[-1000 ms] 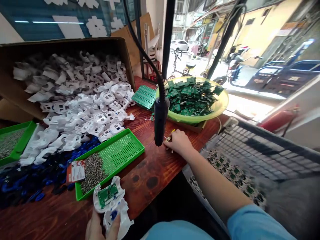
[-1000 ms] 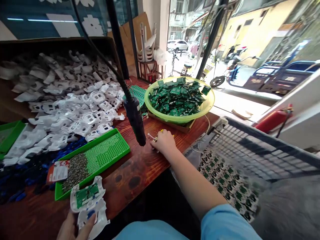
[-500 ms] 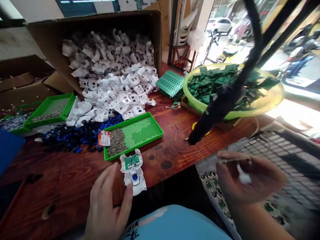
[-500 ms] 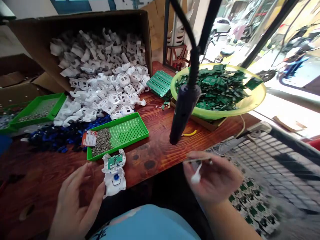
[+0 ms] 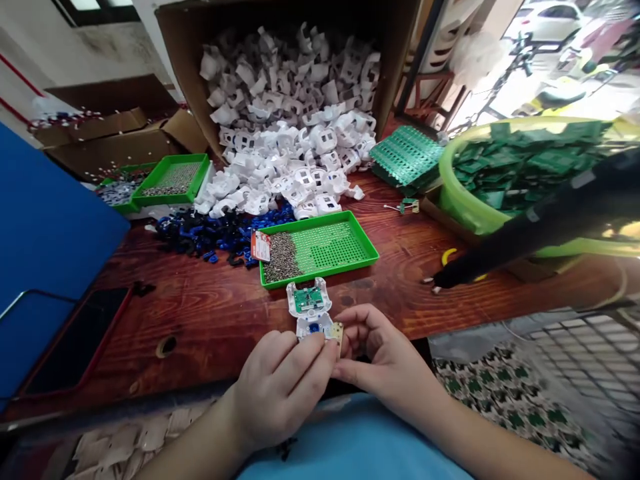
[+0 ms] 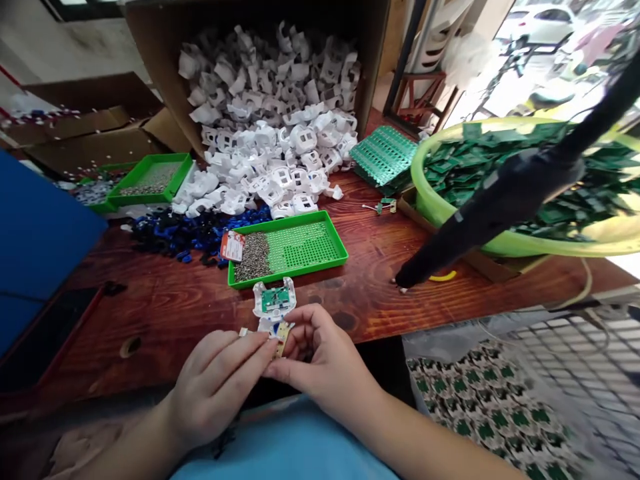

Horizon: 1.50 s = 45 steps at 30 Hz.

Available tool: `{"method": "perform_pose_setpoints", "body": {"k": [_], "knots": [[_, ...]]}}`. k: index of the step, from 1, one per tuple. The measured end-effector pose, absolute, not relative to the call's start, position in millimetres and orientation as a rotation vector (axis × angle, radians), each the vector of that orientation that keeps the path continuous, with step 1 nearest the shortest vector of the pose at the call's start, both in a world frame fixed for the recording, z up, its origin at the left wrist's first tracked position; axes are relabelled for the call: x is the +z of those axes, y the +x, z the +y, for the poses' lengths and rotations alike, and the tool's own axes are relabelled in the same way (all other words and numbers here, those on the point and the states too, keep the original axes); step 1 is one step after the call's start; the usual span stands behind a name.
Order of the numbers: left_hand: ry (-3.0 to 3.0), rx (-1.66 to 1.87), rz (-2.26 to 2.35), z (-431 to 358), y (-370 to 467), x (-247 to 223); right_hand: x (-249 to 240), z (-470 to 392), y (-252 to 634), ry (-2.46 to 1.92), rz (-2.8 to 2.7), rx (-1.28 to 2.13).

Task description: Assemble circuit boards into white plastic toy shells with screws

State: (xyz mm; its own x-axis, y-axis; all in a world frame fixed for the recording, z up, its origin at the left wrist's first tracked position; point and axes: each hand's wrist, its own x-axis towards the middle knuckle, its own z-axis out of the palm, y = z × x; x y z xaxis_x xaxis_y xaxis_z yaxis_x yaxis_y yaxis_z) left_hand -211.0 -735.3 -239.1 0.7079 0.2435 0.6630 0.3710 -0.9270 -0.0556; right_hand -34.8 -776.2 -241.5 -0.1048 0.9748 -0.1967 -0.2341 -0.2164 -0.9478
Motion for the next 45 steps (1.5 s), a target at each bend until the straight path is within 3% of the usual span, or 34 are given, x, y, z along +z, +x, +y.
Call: {"method": "perform_pose_setpoints", "body": {"k": [5,13,17,24,29,35,45], "knots": [[-2.979,-1.047,-0.678,-735.1,-224.6,-243.5,-241.6,-773.1,-33.7,-1.105,-1.092,1.544],[-3.231,-1.923,-1.419,-732.0,-227.1,-245.3,-244.1,-770.3,-25.3,-1.138,-1.649,0.98],[-3.282,-2.063,-1.668,-734.3,-230.3,-246.2,-244.8,-766.6,-28.8,-1.003,-1.771,0.766],[-3.236,-2.295,-1.87,-737.9,-226.2,-241.9,-244.2,-765.5,-32.5,-0.977,-1.738,0.783],[-3.189,-2.241,-1.819,-739.5,-228.1,-246.1,-242.6,-765.2,-33.3,-0.983,-1.718,0.801],[-3.349,-1.677,-1.18,-734.0,-239.2,-240.6,-239.8,-764.6,-33.3,-1.042,-1.664,0.919],[-3.185,-1.798,-1.191,-732.5,-239.1,-237.9,-236.5,-762.8,-33.8,-0.997,-1.719,0.943]]}}
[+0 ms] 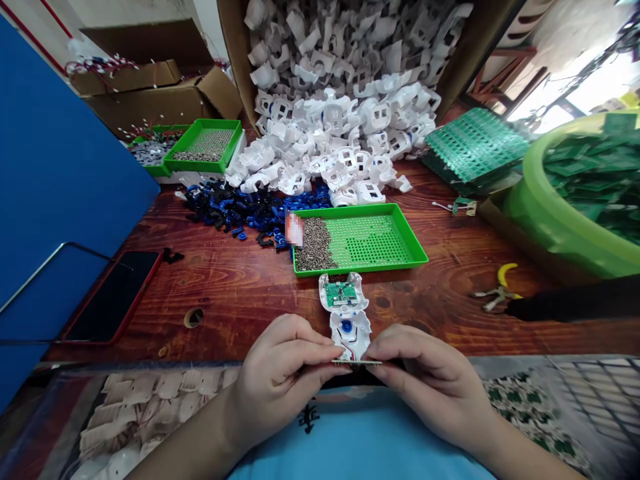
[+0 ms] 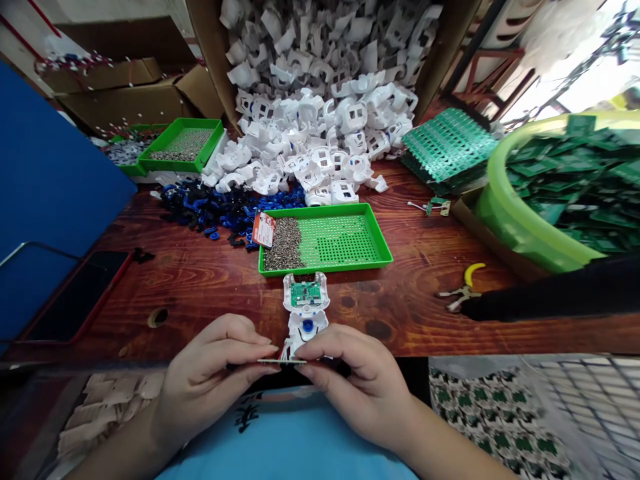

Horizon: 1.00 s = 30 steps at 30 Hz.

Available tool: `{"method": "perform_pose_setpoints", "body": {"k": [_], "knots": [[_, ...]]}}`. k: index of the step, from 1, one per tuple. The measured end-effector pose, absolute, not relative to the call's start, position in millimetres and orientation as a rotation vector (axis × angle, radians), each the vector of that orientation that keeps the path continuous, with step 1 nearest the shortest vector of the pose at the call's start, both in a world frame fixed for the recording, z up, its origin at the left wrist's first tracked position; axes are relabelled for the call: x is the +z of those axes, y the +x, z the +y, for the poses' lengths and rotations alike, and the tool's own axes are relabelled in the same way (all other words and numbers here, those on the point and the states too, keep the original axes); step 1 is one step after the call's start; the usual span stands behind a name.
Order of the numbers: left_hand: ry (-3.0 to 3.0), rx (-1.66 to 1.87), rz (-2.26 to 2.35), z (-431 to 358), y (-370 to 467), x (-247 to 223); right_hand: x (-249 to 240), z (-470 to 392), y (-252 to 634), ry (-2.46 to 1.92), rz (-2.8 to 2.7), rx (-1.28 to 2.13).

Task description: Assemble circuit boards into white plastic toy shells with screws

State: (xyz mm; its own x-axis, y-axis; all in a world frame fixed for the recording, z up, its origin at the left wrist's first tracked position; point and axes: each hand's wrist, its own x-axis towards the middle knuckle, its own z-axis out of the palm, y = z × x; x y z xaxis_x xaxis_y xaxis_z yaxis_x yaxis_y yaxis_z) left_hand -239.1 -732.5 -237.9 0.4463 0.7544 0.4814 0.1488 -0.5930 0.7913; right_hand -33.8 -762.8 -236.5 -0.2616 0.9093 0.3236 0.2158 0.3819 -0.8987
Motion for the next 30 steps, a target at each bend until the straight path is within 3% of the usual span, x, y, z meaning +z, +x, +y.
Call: {"method": "perform_pose_setpoints", "body": {"k": [13,18,20,24,30], "knots": [[1.971,1.125,0.767,-731.1,-238.1,-241.4,-240.9,-759.5,-31.0,-0.928,-1.972,0.693],[2.061,0.714,1.02,-713.9,-254.2,-238.4,-242.9,-755.0,-23.1,-1.013,-2.044,0.591],[2.068,0.553,1.324,-691.4,-271.1,-241.1,-248.0,-753.6,-17.5,-1.096,-1.957,0.547],[2.066,0.561,1.744,-629.7,-306.1,-254.5,-258.3,-752.3,-9.3,-1.295,-1.617,0.52],[2.073,0.366,1.791,-564.2,-306.3,-272.7,-263.1,-752.9,-10.2,-1.455,-1.245,0.702]]}}
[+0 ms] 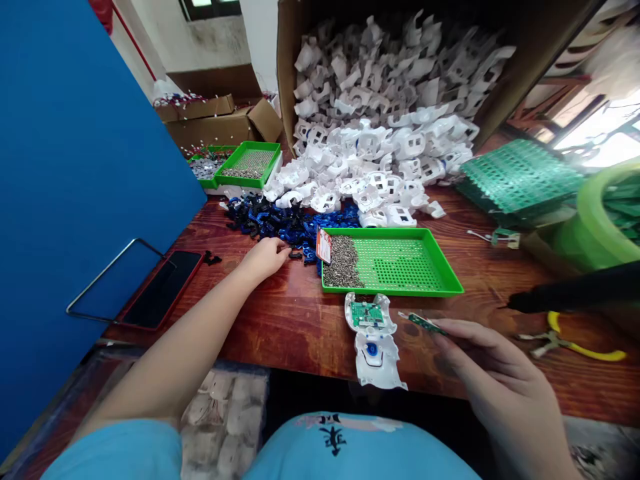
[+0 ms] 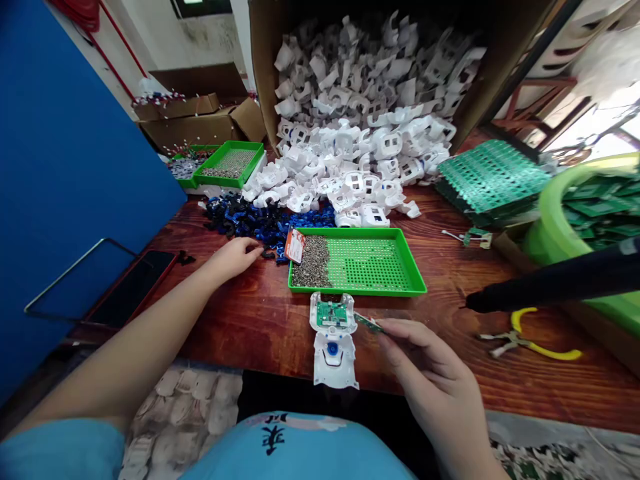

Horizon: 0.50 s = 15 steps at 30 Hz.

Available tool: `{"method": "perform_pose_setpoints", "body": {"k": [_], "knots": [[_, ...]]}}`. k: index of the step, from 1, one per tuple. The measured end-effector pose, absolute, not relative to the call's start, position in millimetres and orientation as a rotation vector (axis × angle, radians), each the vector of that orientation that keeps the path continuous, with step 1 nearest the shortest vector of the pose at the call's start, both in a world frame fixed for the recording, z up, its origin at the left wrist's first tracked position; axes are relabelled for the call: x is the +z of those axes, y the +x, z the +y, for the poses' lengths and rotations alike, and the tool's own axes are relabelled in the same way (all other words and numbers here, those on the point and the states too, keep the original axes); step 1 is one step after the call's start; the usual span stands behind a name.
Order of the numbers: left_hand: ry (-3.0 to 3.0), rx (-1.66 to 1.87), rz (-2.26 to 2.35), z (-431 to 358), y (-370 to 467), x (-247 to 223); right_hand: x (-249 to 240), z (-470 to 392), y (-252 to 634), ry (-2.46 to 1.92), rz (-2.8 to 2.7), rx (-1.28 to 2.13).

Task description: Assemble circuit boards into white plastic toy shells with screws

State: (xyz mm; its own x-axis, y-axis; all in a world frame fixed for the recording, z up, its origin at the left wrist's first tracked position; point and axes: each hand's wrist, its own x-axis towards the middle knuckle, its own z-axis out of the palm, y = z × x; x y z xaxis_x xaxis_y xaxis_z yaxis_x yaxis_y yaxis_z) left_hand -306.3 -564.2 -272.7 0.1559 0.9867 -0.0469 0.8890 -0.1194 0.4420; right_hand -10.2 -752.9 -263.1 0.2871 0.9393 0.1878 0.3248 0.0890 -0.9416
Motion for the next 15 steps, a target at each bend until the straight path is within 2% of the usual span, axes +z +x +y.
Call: {"method": "perform_pose_setpoints", "body": {"k": [8,15], "knots": [[1.911,0.341,1.835,-555.0,-298.2,-280.2,-263.8,-755.9,-6.8,-1.475,-1.266,0.767],[1.575,0.705,1.735,-605.4,-295.8,-257.2,-260.9,-749.6,-13.6,-1.421,-1.159,0.795]]}}
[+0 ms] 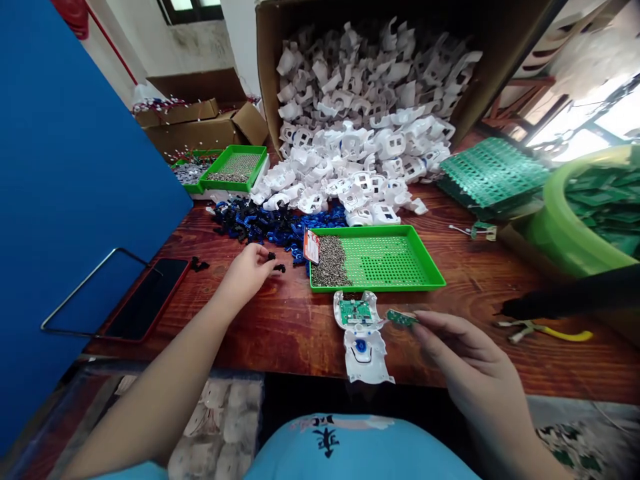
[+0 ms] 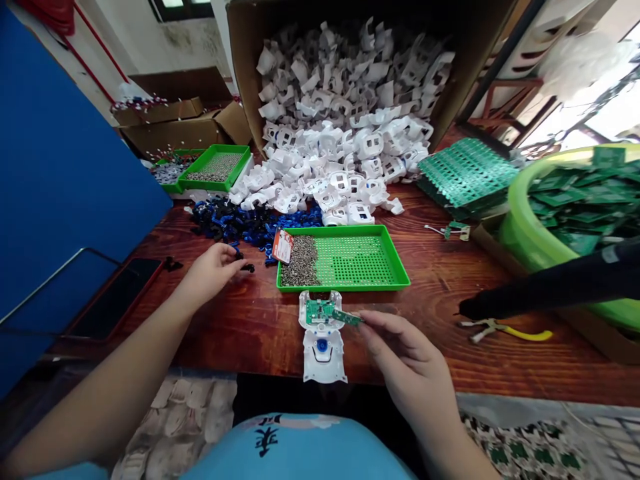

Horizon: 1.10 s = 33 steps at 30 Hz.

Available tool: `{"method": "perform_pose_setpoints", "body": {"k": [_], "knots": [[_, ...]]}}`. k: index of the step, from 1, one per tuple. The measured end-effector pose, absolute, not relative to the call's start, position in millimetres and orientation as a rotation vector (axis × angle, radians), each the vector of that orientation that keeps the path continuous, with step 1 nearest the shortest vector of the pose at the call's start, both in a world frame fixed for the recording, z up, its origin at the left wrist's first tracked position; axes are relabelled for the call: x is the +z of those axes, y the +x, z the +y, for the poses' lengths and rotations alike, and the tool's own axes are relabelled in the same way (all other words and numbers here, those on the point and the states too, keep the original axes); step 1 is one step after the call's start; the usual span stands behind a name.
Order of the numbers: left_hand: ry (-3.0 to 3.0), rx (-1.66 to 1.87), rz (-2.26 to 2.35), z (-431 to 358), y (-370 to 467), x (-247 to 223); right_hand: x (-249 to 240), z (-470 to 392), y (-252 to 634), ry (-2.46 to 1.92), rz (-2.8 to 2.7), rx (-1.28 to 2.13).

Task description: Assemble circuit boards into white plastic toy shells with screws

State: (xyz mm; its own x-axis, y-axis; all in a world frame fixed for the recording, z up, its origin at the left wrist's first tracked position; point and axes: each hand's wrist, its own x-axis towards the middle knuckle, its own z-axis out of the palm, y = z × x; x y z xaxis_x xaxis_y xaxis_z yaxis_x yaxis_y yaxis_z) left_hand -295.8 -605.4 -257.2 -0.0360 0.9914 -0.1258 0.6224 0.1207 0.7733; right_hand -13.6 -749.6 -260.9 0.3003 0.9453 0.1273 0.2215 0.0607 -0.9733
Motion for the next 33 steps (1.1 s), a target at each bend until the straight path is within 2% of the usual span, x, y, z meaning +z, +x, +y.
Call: {"method": "perform_pose_setpoints", "body": {"k": [3,10,21,33], "knots": [[1.427,0.788,1.442,-652.5,-274.4,-240.8,-253.1,-740.0,-21.7,-1.338,-1.158,0.857],[1.038,0.639,1.001,-728.5,-218.5,-239.1,-244.9,-730.1,-40.0,-1.143,-1.332,0.938],[0.988,0.697,0.945,-732.1,-213.8,-241.5,-241.2,-743.5,-25.0,-1.168,-1.556,1.182],[1.127,0.699,1.017,-734.1,-214.2,-246.0,-237.1,-742.6,-19.7,-1.17,-1.626,1.164]]}}
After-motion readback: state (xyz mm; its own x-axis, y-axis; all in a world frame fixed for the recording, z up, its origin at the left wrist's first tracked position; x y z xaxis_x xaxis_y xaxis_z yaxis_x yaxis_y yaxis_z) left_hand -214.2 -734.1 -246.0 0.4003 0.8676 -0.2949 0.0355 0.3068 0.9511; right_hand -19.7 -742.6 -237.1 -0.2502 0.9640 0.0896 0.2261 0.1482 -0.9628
